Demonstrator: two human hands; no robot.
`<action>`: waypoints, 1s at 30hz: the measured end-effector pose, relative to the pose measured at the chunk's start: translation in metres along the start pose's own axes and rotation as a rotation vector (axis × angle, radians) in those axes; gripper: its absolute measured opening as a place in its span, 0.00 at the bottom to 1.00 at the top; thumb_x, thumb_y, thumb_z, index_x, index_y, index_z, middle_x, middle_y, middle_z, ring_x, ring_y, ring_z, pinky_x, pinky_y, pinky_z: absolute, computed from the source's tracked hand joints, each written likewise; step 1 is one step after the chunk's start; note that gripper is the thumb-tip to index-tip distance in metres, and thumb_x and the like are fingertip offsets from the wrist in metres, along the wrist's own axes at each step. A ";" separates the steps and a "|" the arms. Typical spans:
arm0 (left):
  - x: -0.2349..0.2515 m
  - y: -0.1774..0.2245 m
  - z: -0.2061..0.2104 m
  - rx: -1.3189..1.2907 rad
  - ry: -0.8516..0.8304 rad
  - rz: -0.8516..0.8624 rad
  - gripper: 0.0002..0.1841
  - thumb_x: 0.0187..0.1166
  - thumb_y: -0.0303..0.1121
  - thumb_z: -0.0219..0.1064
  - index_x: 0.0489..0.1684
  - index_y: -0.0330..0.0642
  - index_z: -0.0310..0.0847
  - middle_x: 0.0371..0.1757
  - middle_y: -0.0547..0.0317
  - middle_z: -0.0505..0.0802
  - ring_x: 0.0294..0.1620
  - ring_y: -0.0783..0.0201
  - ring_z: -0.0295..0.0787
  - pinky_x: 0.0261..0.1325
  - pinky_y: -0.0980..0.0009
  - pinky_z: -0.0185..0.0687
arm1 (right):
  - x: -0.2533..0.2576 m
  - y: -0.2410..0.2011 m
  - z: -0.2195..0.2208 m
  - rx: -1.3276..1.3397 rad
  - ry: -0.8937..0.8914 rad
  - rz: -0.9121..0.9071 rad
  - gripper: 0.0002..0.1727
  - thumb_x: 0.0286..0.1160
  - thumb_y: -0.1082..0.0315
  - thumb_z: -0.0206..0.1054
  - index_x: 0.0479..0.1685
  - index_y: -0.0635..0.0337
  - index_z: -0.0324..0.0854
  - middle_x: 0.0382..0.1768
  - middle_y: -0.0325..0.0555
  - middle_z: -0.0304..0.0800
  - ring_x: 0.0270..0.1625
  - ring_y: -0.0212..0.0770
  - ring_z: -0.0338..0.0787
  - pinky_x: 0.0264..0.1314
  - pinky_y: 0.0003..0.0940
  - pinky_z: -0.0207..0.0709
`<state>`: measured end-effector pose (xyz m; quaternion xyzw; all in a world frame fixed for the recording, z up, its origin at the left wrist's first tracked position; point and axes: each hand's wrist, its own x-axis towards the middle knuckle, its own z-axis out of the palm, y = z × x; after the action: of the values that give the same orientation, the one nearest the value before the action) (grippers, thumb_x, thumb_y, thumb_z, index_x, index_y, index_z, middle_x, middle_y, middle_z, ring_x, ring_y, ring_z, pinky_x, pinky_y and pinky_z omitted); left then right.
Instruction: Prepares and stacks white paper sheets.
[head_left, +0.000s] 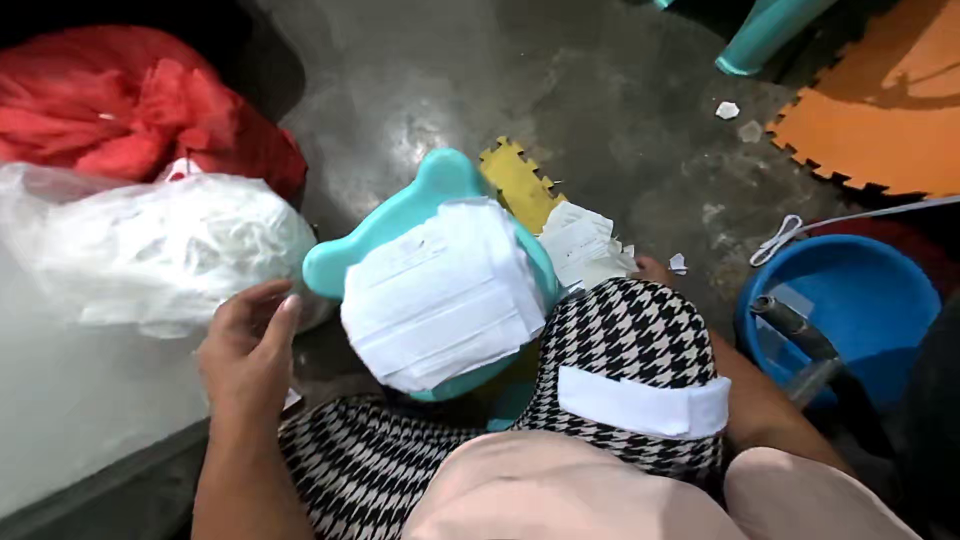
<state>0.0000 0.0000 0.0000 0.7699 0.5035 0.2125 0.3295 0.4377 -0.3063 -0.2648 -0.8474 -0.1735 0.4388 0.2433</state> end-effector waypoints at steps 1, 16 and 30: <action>0.002 -0.001 0.002 0.007 -0.001 -0.011 0.21 0.83 0.39 0.64 0.67 0.32 0.78 0.57 0.54 0.88 0.50 0.79 0.84 0.56 0.78 0.82 | -0.001 -0.008 0.001 0.011 -0.051 0.038 0.23 0.81 0.76 0.64 0.73 0.78 0.72 0.67 0.79 0.79 0.72 0.71 0.80 0.77 0.64 0.68; 0.028 -0.008 0.029 0.094 -0.014 -0.158 0.19 0.82 0.34 0.63 0.64 0.27 0.77 0.52 0.54 0.88 0.45 0.79 0.86 0.51 0.80 0.84 | 0.082 -0.060 0.032 -0.190 0.007 0.081 0.38 0.70 0.56 0.79 0.74 0.72 0.71 0.69 0.76 0.78 0.73 0.74 0.77 0.73 0.72 0.69; 0.029 -0.005 0.024 0.035 0.023 -0.114 0.19 0.82 0.34 0.64 0.63 0.28 0.78 0.53 0.54 0.89 0.48 0.79 0.86 0.54 0.81 0.83 | 0.052 -0.067 -0.001 0.381 0.077 0.061 0.19 0.87 0.66 0.62 0.68 0.69 0.71 0.50 0.67 0.85 0.50 0.59 0.88 0.56 0.59 0.81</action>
<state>0.0245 0.0213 -0.0202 0.7432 0.5539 0.1932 0.3217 0.4621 -0.2249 -0.2605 -0.8071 -0.0520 0.4380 0.3925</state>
